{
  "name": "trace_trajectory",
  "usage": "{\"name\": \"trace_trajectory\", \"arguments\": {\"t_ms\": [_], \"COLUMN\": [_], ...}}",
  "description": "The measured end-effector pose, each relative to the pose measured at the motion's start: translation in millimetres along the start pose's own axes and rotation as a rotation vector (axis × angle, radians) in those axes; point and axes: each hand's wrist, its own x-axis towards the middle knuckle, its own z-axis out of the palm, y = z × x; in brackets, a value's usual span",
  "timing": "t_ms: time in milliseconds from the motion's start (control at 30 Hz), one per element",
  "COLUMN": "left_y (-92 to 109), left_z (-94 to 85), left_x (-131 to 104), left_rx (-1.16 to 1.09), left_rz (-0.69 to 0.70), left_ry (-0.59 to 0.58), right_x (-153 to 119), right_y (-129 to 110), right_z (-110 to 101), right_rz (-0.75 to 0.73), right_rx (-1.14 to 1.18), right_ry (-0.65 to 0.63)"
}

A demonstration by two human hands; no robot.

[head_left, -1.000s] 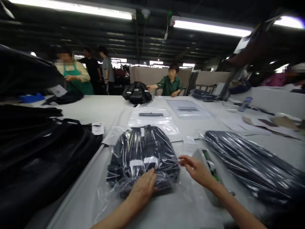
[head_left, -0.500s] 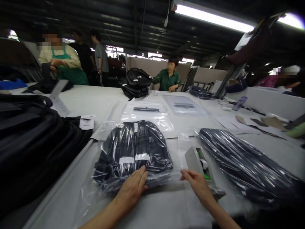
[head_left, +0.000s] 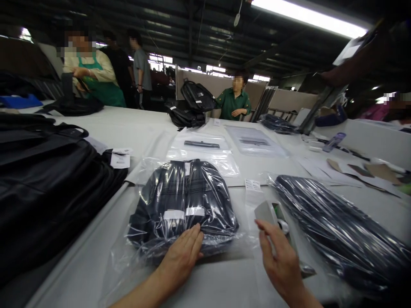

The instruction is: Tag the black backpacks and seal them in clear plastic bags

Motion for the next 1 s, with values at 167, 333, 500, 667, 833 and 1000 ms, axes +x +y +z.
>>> {"name": "trace_trajectory", "arguments": {"t_ms": [167,333,500,667,833,1000], "left_y": [1,0,2,-2,-24,-37], "left_z": [3.7,-0.6,-6.1,-23.4,-86.6,-115.9], "left_x": [-3,-2,1,14,-19,-113], "left_rx": [-0.020,-0.150,-0.386,-0.542,-0.250,-0.048], "left_rz": [-0.008,-0.050,-0.129,-0.268,-0.113,-0.406], "left_ry": [-0.028,-0.066,-0.103,-0.208,-0.174,-0.142], "right_x": [6,11,13,13,11,17], "right_y": [-37,-61,-65,-44,-44,-50], "right_z": [37,67,102,125,119,116], "right_rz": [-0.368,-0.259,0.051,0.168,-0.016,-0.090], "right_rx": [0.049,0.288,0.481,0.544,0.467,0.414], "right_ry": [-0.353,-0.440,-0.491,-0.537,-0.668,-0.754]}}
